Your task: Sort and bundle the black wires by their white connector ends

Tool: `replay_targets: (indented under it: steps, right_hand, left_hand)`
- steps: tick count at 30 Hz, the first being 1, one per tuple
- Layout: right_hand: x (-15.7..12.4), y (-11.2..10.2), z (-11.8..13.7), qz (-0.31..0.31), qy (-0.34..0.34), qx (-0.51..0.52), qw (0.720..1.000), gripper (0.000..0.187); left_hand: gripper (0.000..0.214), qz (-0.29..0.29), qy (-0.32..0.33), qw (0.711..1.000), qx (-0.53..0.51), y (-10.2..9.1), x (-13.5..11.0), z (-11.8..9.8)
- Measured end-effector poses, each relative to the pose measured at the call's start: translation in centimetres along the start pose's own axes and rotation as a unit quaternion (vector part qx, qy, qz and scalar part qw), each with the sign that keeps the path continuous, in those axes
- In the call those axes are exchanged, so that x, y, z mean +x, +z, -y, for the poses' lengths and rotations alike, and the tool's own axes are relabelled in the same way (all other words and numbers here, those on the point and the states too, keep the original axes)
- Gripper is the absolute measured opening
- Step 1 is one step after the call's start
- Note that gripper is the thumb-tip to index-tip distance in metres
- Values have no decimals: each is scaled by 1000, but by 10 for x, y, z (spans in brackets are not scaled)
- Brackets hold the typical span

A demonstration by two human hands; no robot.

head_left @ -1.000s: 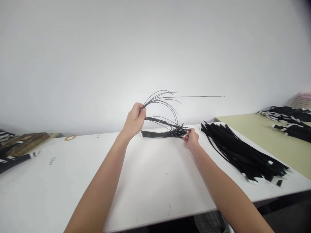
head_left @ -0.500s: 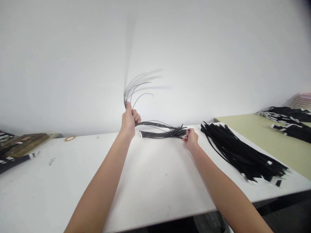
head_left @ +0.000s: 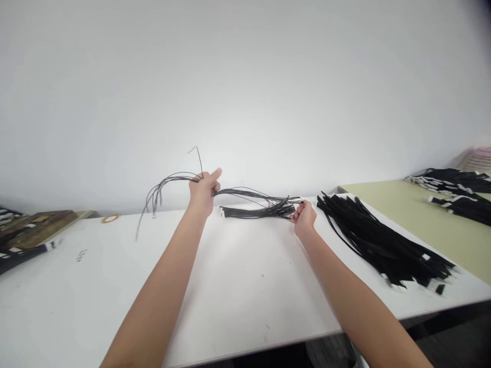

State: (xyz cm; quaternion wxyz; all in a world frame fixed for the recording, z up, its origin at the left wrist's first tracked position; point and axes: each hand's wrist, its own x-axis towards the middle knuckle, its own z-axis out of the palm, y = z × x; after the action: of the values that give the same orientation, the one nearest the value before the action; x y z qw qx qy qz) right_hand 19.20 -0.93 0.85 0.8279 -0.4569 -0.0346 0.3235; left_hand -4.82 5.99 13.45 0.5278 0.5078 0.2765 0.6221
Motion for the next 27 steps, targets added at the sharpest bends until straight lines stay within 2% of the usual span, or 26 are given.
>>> replay_targets:
  steps: [3, 5, 7, 14, 18, 20, 25, 27]
  right_hand:
    - [0, 0, 2, 4, -27, 19, 999, 28]
    - [0, -1, 3, 7, -43, 29, 999, 26]
    - [0, -2, 4, 8, -56, 37, 998, 25]
    - [-2, -1, 3, 22, -79, 56, 995, 24]
    - [-6, 1, 1, 42, -84, 66, 993, 22]
    - [-7, 1, 0, 50, -85, 71, 993, 21]
    - [-5, 0, 1, 63, -84, 82, 991, 22]
    - [-5, -1, 1, 67, -82, 88, 990, 22]
  left_hand:
    - [62, 47, 19, 993, 110, -3, -3, 4]
    - [64, 101, 8, 981, 166, -5, -6, 4]
    - [67, 130, -2, 969, 208, -6, -8, 4]
    - [67, 61, 42, 941, 329, -7, -7, 15]
    - [66, 16, 43, 927, 371, -10, -4, 17]
    - [66, 17, 42, 924, 379, -11, -3, 17]
    - [71, 70, 23, 927, 368, -15, -3, 19]
    - [71, 66, 14, 922, 381, -15, -2, 21]
